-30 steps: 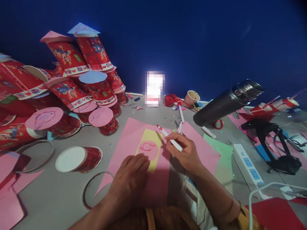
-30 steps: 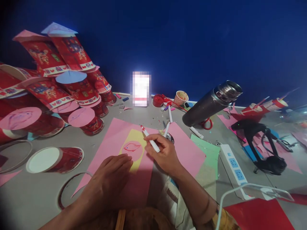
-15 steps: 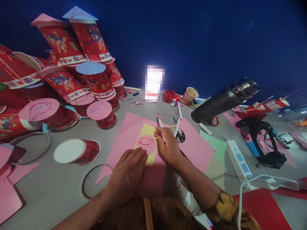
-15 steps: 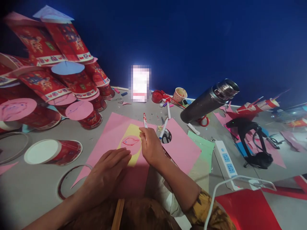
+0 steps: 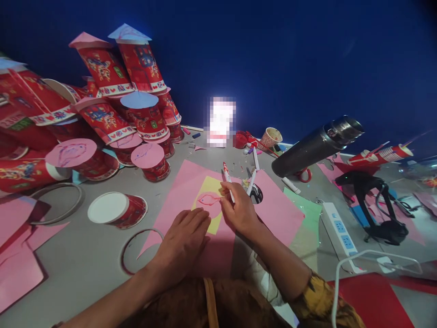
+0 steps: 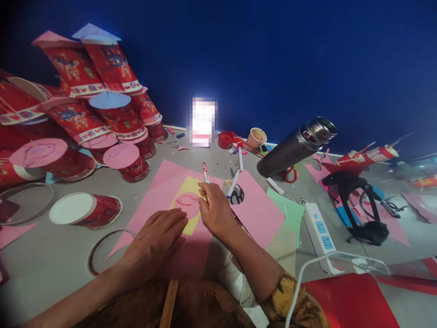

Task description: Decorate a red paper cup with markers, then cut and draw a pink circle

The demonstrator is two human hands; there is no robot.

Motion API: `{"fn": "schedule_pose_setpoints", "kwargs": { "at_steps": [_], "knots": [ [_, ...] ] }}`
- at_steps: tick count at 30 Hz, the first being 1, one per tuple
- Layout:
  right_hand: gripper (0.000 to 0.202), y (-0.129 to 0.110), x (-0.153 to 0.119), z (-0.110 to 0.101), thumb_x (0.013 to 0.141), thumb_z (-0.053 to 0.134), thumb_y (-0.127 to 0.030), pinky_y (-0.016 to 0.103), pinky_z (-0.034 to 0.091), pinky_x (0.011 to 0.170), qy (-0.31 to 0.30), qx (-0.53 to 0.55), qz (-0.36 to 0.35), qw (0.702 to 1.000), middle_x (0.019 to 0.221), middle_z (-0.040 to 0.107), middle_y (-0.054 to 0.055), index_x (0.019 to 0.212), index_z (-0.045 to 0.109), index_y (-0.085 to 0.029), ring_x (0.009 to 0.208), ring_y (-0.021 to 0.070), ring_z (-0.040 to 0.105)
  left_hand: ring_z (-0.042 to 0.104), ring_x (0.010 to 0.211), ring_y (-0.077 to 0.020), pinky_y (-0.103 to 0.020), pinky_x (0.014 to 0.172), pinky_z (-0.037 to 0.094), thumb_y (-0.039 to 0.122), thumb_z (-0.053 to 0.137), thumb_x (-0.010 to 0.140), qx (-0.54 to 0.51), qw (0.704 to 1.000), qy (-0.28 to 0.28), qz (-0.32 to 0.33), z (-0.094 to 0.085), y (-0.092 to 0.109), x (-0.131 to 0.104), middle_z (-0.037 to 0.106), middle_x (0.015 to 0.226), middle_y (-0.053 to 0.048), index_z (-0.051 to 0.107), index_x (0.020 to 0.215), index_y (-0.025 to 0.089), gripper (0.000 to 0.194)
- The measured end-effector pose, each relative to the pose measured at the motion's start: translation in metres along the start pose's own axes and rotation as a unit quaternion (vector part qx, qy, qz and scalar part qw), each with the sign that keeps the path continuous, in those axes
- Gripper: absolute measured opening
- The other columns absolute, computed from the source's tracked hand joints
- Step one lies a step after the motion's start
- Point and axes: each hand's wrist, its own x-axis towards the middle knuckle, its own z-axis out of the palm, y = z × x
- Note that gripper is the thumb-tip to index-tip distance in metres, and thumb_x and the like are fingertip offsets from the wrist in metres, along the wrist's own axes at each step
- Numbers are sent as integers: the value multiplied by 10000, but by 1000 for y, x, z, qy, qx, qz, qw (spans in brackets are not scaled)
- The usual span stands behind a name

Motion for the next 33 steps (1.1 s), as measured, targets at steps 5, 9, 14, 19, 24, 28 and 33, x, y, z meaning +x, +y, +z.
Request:
{"fn": "schedule_pose_setpoints", "kwargs": {
  "at_steps": [5, 9, 14, 19, 24, 28, 33],
  "knots": [
    [360, 1, -1, 1, 935, 563, -115, 419, 596, 927, -33, -6, 1, 999, 1086, 709, 104, 1280, 615, -205, 1007, 251, 700, 679, 1208, -323, -514, 1059, 528, 122, 627, 960, 1, 1000, 2, 4, 1, -1, 0, 753, 1266, -131, 676, 1228, 135, 272],
    [379, 0, -2, 3, 893, 591, -96, 384, 598, 932, -26, 33, 40, 998, 1104, 714, 73, 1249, 630, -220, 965, 210, 722, 682, 1177, -310, -499, 1022, 544, 93, 592, 954, -12, 1000, 19, 6, -1, -1, 0, 754, 1242, -129, 688, 1167, 153, 241],
    [373, 1, -2, 2, 886, 615, -111, 373, 603, 880, -45, 41, 52, 997, 1116, 728, 77, 1244, 640, -214, 889, 196, 713, 678, 1149, -299, -487, 970, 568, 59, 524, 967, -27, 999, 45, 14, -5, -1, 2, 743, 1222, -130, 689, 1113, 168, 245],
    [340, 2, -2, 0, 899, 578, -101, 370, 596, 890, -50, 42, 50, 997, 1112, 740, 77, 1206, 662, -219, 914, 198, 719, 674, 1143, -302, -493, 946, 588, 53, 514, 975, -39, 996, 71, 27, -3, -1, 1, 721, 1226, -136, 649, 1167, 174, 264],
    [274, -12, 1, -11, 885, 631, -160, 331, 595, 856, -56, 131, 101, 985, 1120, 755, 65, 1141, 693, -235, 1026, 212, 731, 620, 1249, -303, -494, 1019, 578, 196, 631, 976, -124, 971, 183, -87, -3, -6, -1, 636, 1308, -147, 584, 1301, 207, 328],
    [284, -22, 2, -22, 849, 711, -217, 293, 593, 770, -67, 249, 155, 954, 1087, 775, 59, 1131, 694, -235, 854, 162, 721, 685, 1029, -236, -394, 858, 616, 359, 725, 887, -305, 892, 162, -290, -13, -4, 5, 654, 1275, -111, 534, 1377, 227, 542],
    [307, -19, 1, -21, 837, 734, -245, 291, 592, 797, -48, 292, 181, 938, 1070, 779, 64, 1139, 690, -221, 809, 136, 703, 644, 759, -157, -317, 714, 569, 403, 726, 832, -427, 820, 81, -372, -18, 3, 10, 671, 1013, -15, 502, 1410, 223, 645]
  ]
}}
